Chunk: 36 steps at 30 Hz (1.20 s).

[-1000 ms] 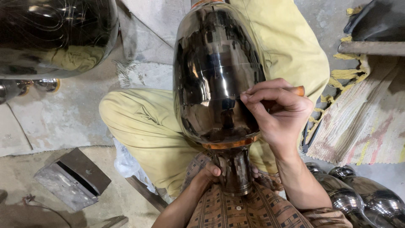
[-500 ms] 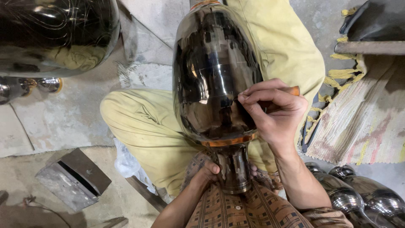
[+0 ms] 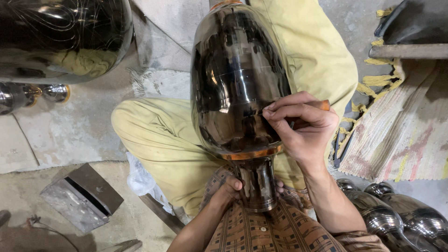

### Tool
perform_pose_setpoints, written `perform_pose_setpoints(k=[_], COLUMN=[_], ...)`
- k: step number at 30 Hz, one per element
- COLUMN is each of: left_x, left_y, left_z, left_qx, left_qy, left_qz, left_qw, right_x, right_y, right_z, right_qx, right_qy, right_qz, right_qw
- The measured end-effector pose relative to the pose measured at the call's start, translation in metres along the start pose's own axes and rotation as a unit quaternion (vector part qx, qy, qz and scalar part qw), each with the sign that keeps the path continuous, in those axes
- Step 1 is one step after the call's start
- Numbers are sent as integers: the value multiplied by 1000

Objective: The person sits on the floor and uses a small handheld tool to engrave fine lines onto the surface of a large, dark, polished metal vase. They hold the vase steady with one hand while carefully drawing patterns with the other, occasionally rotating the vase to access different areas.

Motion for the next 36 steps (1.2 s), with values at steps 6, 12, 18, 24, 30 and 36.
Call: perform_pose_setpoints(k=[6,12,18,24,30,36], left_x=[-1,-1,-1,-1,-1,0], left_y=[1,2,1,1,1,3], left_z=[3,4,2,3,6,7], left_qx=[8,26,29,22,6,19], left_qy=[13,23,26,29,38,32], left_qz=[17,15,16,17,10,26], left_qw=[1000,999,999,999,999,999], right_x=[-2,-4,-5,-8,-12,-16], right_y=[4,1,1,1,3,5], right_z=[4,1,-1,-2,-4,-6], right_qx=[16,2,-7,5,22,31], right_qy=[27,16,8,7,0,-6], right_qz=[26,12,-10,-20,-22,-34], right_qw=[999,1000,1000,1000,1000,999])
Point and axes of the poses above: each hand's wrist, its own x-axis towards the middle knuckle, its own z-axis out of the palm, y = z × x, the point moved 2 cm from there along x, towards the middle knuckle, and after that the axes turned 5 degrees about y, right-handed, at the moved point
